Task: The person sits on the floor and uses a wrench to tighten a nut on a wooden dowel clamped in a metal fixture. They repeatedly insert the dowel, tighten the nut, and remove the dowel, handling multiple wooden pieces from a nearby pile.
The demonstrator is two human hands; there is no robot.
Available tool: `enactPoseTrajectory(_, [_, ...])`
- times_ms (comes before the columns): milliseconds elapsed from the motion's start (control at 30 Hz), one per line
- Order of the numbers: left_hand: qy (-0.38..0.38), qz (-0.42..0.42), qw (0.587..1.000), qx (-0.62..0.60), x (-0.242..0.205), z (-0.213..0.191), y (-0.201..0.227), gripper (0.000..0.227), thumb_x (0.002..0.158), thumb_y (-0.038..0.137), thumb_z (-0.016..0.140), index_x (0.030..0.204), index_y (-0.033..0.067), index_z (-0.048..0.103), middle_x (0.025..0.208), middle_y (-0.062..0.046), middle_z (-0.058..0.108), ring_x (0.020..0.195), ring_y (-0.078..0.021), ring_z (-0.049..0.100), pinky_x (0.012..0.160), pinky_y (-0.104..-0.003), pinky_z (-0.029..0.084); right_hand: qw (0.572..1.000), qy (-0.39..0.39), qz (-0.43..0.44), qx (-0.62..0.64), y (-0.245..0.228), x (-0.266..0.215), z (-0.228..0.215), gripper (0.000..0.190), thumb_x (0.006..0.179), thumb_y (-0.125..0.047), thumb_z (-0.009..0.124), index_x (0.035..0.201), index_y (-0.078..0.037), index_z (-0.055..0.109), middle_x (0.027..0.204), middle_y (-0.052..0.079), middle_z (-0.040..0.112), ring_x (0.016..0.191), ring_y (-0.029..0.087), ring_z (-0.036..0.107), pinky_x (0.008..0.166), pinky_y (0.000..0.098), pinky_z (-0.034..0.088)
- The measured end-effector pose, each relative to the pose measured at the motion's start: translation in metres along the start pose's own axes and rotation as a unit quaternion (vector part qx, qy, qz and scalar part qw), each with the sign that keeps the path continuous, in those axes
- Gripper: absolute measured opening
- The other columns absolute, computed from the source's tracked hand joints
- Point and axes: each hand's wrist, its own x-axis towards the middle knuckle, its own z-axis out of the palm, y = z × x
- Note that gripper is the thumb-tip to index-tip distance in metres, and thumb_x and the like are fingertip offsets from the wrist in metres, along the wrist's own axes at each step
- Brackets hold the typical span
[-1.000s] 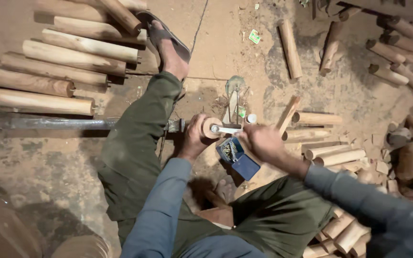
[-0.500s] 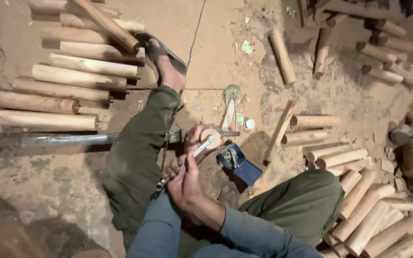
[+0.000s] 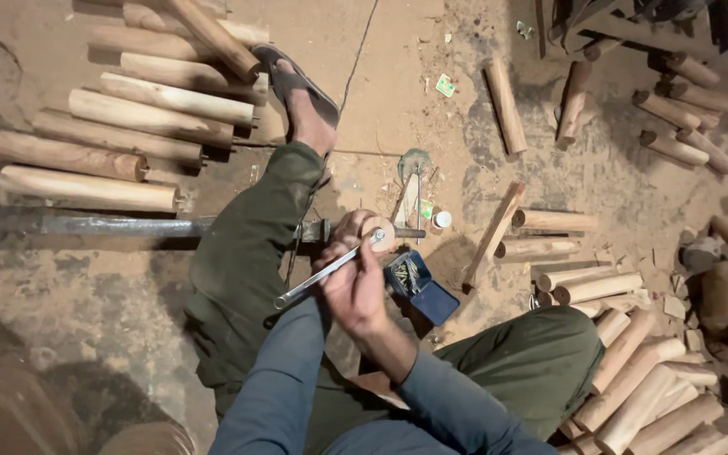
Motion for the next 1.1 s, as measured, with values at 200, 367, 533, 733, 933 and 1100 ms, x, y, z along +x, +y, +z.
enactPoseTrajectory(200, [-0.018, 0.0, 1.0, -0.004, 0.0, 0.006, -0.003, 0.057, 0.07, 0.018, 0.091, 0.116, 0.0052, 0.06, 0.11, -0.017, 0.067, 0.104, -0.0365, 0.066, 0.089, -0.045, 0.054, 0.994, -0.065, -0.059, -0.058, 0.007, 0.002, -0.011, 0.025, 0.114, -0.03, 0.041, 0.105, -0.012, 0.055, 0.08, 0.0, 0.052, 0.072, 0.014, 0.048, 0.069, 0.0307, 0.042])
enactPoseTrajectory(367, [-0.026, 0.006, 1.0, 0.002, -0.006, 0.006, -0.002, 0.058, 0.07, 0.018, 0.091, 0.117, 0.0052, 0.06, 0.11, -0.017, 0.067, 0.104, -0.0365, 0.066, 0.089, -0.046, 0.054, 0.975, -0.078, 0.009, -0.21, -0.014, -0.009, -0.009, 0.026, 0.109, -0.033, 0.043, 0.105, -0.012, 0.057, 0.071, 0.0, 0.05, 0.061, 0.013, 0.046, 0.058, 0.0293, 0.04])
enactPoseTrajectory(533, [-0.033, -0.002, 0.999, -0.002, 0.007, 0.006, -0.002, 0.059, 0.069, 0.018, 0.091, 0.117, 0.0052, 0.06, 0.111, -0.017, 0.067, 0.105, -0.0364, 0.066, 0.089, -0.046, 0.054, 0.915, -0.004, -0.089, -0.393, -0.142, 0.008, -0.004, 0.039, 0.11, -0.046, 0.049, 0.095, -0.011, 0.056, 0.068, -0.001, 0.052, 0.054, 0.01, 0.043, 0.048, 0.0263, 0.035])
enactPoseTrajectory(733, [-0.04, -0.009, 0.999, 0.004, 0.015, 0.007, 0.006, 0.065, 0.063, 0.02, 0.098, 0.114, 0.0071, 0.06, 0.11, -0.015, 0.068, 0.106, -0.0357, 0.067, 0.09, -0.045, 0.054, 0.441, -0.094, -0.054, -0.891, -0.192, 0.036, -0.002, 0.057, 0.104, -0.058, 0.046, 0.086, -0.01, 0.07, 0.059, 0.002, 0.057, 0.052, 0.015, 0.054, 0.052, 0.0323, 0.044])
enactPoseTrajectory(933, [-0.054, -0.006, 0.998, -0.001, 0.01, 0.002, -0.001, 0.066, 0.063, 0.015, 0.094, 0.119, 0.0072, 0.061, 0.115, -0.015, 0.068, 0.108, -0.0359, 0.067, 0.091, -0.044, 0.055, 0.212, -0.165, 0.06, -0.961, -0.176, 0.062, 0.025, 0.057, 0.1, -0.064, 0.044, 0.097, -0.018, 0.078, 0.066, 0.013, 0.069, 0.059, 0.028, 0.068, 0.059, 0.0425, 0.057])
enactPoseTrajectory(1100, [-0.042, 0.017, 0.999, 0.018, 0.012, 0.005, -0.003, 0.066, 0.067, 0.023, 0.096, 0.12, 0.0072, 0.059, 0.112, -0.015, 0.067, 0.106, -0.0365, 0.067, 0.091, -0.044, 0.054, 0.113, -0.305, -0.017, -0.946, -0.186, 0.087, 0.049, 0.062, 0.096, -0.067, 0.044, 0.087, -0.016, 0.078, 0.063, 0.01, 0.069, 0.056, 0.031, 0.067, 0.054, 0.0471, 0.053])
